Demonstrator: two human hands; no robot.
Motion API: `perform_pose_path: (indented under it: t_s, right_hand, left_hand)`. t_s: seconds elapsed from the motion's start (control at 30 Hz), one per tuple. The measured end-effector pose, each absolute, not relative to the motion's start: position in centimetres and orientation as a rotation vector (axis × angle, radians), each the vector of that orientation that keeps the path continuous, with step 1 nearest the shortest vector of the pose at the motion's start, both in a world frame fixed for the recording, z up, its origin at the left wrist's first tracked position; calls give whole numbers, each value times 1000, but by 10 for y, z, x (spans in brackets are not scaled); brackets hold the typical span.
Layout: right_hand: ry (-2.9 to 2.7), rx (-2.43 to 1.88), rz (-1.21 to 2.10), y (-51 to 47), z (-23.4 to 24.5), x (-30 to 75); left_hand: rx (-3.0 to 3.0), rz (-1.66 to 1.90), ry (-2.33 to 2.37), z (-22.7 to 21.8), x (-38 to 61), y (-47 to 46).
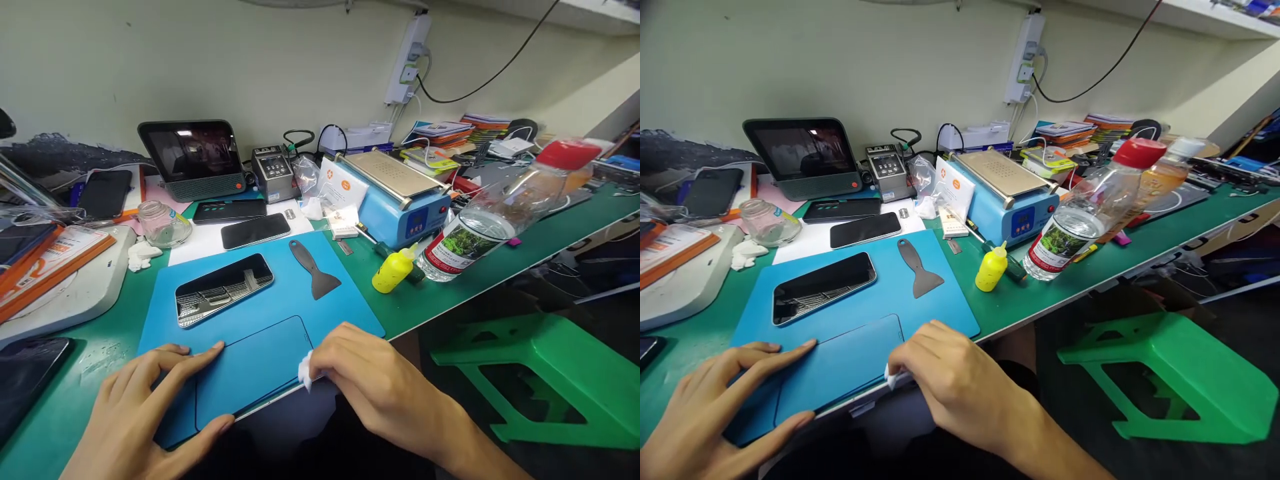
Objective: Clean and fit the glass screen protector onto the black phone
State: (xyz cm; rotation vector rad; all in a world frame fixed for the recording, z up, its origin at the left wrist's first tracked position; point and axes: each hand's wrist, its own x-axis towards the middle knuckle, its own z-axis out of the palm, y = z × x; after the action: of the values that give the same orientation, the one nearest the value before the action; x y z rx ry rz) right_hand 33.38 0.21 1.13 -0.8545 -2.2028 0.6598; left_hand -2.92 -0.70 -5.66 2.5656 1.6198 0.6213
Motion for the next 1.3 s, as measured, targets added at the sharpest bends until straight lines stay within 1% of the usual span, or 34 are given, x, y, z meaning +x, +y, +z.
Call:
perform_pose_path:
  t_s: [0.07, 0.1, 0.13, 0.23, 0.3, 0.43, 0.57, 0.73, 0.87, 0.97, 1.17, 1.3]
  right_hand:
    - [-2045, -822, 808, -3, 16, 342]
    - [-1952, -856, 820, -2, 18, 345]
    - [-1880, -941, 760, 0, 20, 348]
    - [-1849, -1242, 369, 16, 21, 350]
    - [-1899, -1302, 180, 32, 17, 346]
    - [-1921, -1305, -25, 59, -1, 337]
    - [-1918, -1294, -168, 66, -8, 333]
    - [-1955, -1132, -77, 63, 1, 330]
    - [-1911, -1103, -46, 67, 0, 329]
    - [-1920, -1049, -52, 66, -3, 332]
    - [-2138, -732, -103, 53, 6, 337]
    - [-2180, -750, -193, 55, 17, 332]
  left_hand:
    - [2562, 623, 1616, -60, -31, -6]
    - [2558, 630, 1610, -60, -32, -5]
    - [2554, 640, 1603, -59, -31, -4]
    - [2556, 655, 1590, -50, -28, -3]
    - [2580, 694, 1570, -41, -24, -2]
    - [2568, 862, 1572, -25, -15, 0]
    - [2336, 1008, 1674, -18, -6, 7]
    - [2261, 1067, 1701, -14, -3, 19]
    - [2211, 1122, 1632, -3, 3, 24]
    - [2110, 1177, 1603, 12, 9, 23]
    - [1790, 1213, 1653, 49, 13, 25]
    - [1643, 1198, 1613, 64, 16, 30]
